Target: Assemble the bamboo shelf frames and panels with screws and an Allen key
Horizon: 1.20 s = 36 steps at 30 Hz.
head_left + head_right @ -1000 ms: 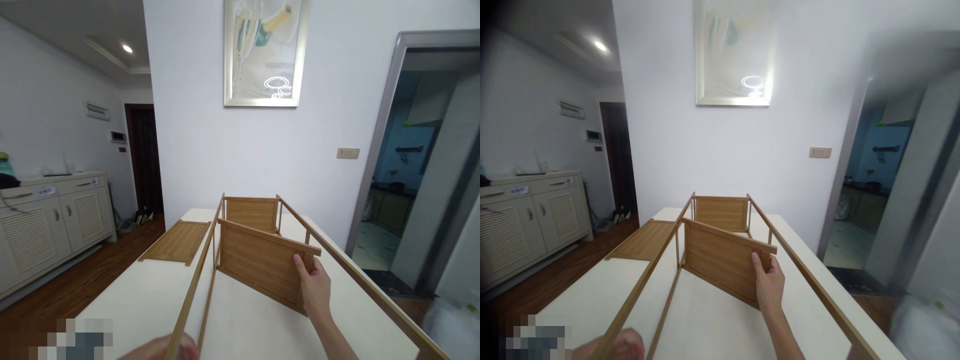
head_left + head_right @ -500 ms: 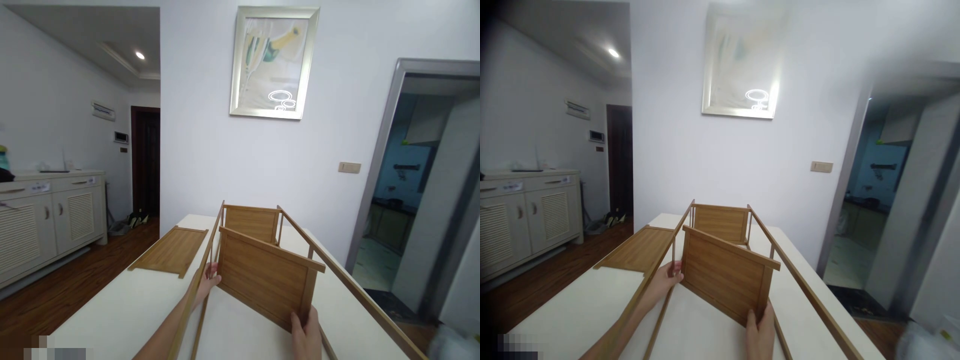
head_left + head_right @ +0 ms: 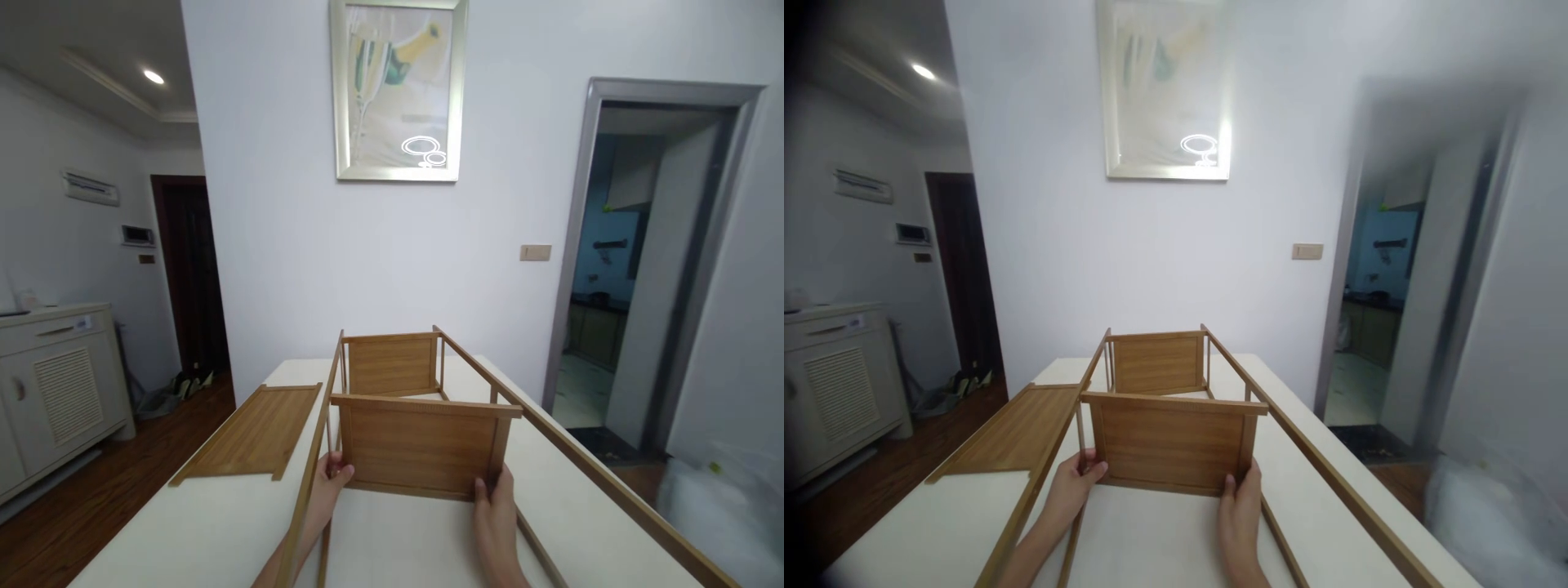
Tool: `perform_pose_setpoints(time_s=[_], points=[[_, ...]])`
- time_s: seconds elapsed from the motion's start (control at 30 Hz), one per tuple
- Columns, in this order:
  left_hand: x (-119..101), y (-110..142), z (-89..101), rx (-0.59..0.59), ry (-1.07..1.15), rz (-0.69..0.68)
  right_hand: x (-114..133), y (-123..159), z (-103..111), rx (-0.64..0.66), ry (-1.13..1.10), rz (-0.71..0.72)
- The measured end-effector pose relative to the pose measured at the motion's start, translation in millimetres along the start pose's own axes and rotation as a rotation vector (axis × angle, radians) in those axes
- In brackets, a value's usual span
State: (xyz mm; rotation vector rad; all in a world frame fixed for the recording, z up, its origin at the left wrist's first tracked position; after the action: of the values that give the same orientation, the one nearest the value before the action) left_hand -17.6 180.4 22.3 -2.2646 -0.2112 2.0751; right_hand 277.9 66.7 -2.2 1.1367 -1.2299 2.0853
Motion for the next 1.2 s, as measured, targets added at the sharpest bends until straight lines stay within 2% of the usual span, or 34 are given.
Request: perform_pose_setpoints(time_s=[0.2,0.37,0.6,0.73,0.9,1.03,1.2], points=[[14.4,-0.2,5.6,0.102,-0.058,0.013,-7.2,-15.0,-21.9,-0.105,-0.029,0.060],[29.8,-6.3,8.6,0.129,-0.080,-0.002,-9.9,-17.8,-35.0,-0.133,-0.053,0.059],[20.5,-4.7,5.9,0.154,-0.056,0.034,-20.3,-15.4,-44.7,-0.093,-0.066,0.037],[13.1,-3.2,5.9,0.187,-0.065,0.065,-18.1,-19.1,-43.1,-0.061,-0.032,0.048],[10.0,0.9,5.4,0.136,-0.153,-0.022,-16.3,-21.8,-36.3,-0.094,0.005,0.055],[13.8,2.3,3.2,0.138,-0.094,-0.059,-14.3,-22.5,-30.8,-0.122,0.037,0.048],[17.5,1.2,3.7,0.151,-0.071,-0.054,7.4,-29.4,-11.2,-0.222,0.199,0.212]])
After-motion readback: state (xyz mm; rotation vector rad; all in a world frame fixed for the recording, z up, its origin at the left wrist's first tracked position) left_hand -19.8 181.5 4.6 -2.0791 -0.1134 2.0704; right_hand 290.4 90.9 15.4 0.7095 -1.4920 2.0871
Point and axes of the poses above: each hand's wrist, its own y-axis away from the middle knuckle, its own z-axis out of the back of the hand, x = y × z, the point moved 3 cm from there along -y, towards the middle knuckle, and after that the axes turned 6 degrees about y, right-handed, at the moved point
